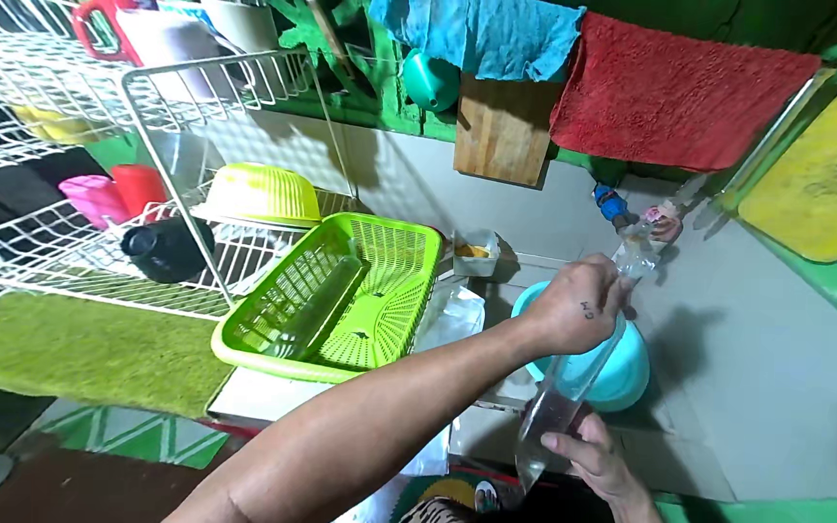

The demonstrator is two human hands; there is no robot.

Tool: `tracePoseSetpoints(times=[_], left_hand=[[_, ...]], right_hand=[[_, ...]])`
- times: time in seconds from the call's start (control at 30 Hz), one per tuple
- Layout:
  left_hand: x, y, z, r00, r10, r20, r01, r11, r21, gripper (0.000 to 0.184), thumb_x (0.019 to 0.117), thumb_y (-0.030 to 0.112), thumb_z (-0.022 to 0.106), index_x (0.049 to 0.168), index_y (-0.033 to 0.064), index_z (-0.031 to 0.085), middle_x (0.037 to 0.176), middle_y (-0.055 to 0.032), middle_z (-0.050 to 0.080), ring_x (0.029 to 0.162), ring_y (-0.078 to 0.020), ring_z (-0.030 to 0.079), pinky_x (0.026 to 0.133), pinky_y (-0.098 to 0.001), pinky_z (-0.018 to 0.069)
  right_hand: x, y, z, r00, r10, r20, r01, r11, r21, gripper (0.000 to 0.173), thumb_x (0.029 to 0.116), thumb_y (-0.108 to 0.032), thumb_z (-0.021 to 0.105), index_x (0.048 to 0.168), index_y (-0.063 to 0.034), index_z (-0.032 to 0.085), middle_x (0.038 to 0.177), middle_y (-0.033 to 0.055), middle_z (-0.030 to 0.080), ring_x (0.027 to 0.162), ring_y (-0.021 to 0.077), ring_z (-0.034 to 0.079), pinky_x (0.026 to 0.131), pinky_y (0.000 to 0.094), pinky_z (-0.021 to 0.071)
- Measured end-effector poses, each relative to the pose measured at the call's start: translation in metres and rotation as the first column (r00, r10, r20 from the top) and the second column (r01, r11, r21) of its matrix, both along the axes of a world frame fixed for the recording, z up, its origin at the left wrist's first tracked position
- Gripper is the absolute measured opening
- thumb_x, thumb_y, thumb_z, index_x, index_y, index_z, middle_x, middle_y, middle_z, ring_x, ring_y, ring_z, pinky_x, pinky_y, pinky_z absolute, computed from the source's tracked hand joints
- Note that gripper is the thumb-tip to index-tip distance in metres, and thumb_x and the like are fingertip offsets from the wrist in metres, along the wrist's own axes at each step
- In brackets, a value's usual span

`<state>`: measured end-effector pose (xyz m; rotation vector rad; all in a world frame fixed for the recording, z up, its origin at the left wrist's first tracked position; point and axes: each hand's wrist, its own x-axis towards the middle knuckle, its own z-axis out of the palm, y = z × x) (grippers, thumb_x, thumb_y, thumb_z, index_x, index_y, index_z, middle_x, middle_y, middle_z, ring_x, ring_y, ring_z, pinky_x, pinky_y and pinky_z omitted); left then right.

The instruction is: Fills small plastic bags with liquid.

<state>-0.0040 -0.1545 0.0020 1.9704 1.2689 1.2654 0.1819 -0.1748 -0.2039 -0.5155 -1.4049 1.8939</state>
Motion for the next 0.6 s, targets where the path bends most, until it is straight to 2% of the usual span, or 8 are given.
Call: tracePoseSetpoints(times=[0.1,0.2,0.3,0.37,0.43,0.5,0.53,0.6], left_hand=[[-0.001,-0.002,-0.007,0.998,0.026,-0.061,-0.023,0.999,0.049,0.026,0.1054,0.006,0.05,0.085,-0.0009,0.064,0.09,-0.01,0.061,0.077,-0.0165,0.061,0.068,-0.0317,0.0527],[-0.004,-0.002,-0.013,0.996,0.033,-0.082,-0.033,0.999,0.002,0.024,0.105,0.008,0.053,0.087,0.0004,0.066,0.093,-0.0094,0.062,0.082,-0.0165,0.063,0.073,-0.0326,0.0553],[-0.005,-0.003,-0.032,0.998,-0.02,-0.06,0.016,0.998,-0.067,0.023,0.1059,0.01,0.052,0.092,0.0004,0.067,0.097,-0.0092,0.064,0.087,-0.0154,0.064,0.078,-0.0315,0.0561],[-0.006,-0.002,-0.035,0.998,-0.034,-0.045,0.03,0.996,-0.086,0.025,0.1066,0.011,0.051,0.09,0.0011,0.067,0.098,-0.0081,0.064,0.087,-0.0138,0.063,0.079,-0.0296,0.055],[-0.008,0.0,-0.033,0.996,-0.057,-0.065,0.049,0.991,-0.121,0.026,0.1069,0.013,0.051,0.09,0.0014,0.067,0.098,-0.0074,0.063,0.088,-0.0123,0.062,0.079,-0.0279,0.0546],[-0.008,0.001,-0.031,0.993,-0.079,-0.085,0.065,0.985,-0.16,0.026,0.1071,0.014,0.051,0.091,0.0016,0.067,0.097,-0.007,0.061,0.086,-0.0118,0.061,0.077,-0.0271,0.0534],[-0.007,0.002,-0.03,0.992,-0.087,-0.09,0.071,0.982,-0.173,0.026,0.1069,0.013,0.051,0.09,0.0017,0.066,0.095,-0.007,0.06,0.084,-0.012,0.06,0.076,-0.0273,0.0529],[-0.004,0.003,-0.026,0.987,-0.117,-0.106,0.096,0.978,-0.188,0.021,0.1043,0.01,0.054,0.088,0.0011,0.065,0.094,-0.0077,0.059,0.083,-0.0132,0.059,0.074,-0.0291,0.0516]], right_hand=[[-0.02,-0.01,0.007,0.934,-0.275,0.23,0.249,0.959,0.135,0.061,0.0725,-0.005,0.086,0.126,0.0046,0.058,0.106,0.007,0.075,0.097,0.0129,0.073,0.089,0.032,0.0625],[-0.032,-0.005,-0.005,0.723,-0.494,0.482,0.384,0.868,0.313,0.076,0.0692,-0.019,0.093,0.131,0.0055,0.055,0.112,0.0113,0.071,0.102,0.0127,0.07,0.091,0.0291,0.0598],[-0.019,0.009,-0.01,0.618,-0.384,0.686,0.156,0.915,0.372,0.084,0.0691,-0.034,0.094,0.135,0.0027,0.057,0.126,0.0155,0.067,0.116,0.0195,0.066,0.103,0.0368,0.0548],[-0.001,0.018,0.018,0.626,-0.33,0.706,0.012,0.91,0.415,0.074,0.0741,-0.03,0.089,0.134,0.0013,0.059,0.131,0.0169,0.064,0.122,0.0234,0.062,0.104,0.0422,0.0532],[0.017,0.023,0.058,0.741,-0.505,0.443,0.085,0.725,0.684,0.045,0.0859,-0.023,0.077,0.123,0.0006,0.067,0.124,0.0147,0.067,0.114,0.0192,0.066,0.093,0.0373,0.0587],[0.021,0.029,0.106,0.797,-0.594,0.11,0.184,0.412,0.892,0.025,0.0998,-0.023,0.063,0.118,-0.0074,0.072,0.123,0.0096,0.068,0.11,0.0114,0.066,0.089,0.026,0.0582],[0.021,0.029,0.13,0.805,-0.593,0.031,0.176,0.288,0.941,0.025,0.1034,-0.022,0.058,0.121,-0.0123,0.072,0.126,0.0085,0.068,0.113,0.012,0.065,0.093,0.0268,0.0572],[0.015,0.03,0.159,0.799,-0.599,0.042,0.039,0.122,0.992,0.032,0.1068,-0.022,0.051,0.133,-0.0184,0.068,0.137,0.006,0.066,0.118,0.0144,0.066,0.097,0.0309,0.0568]])
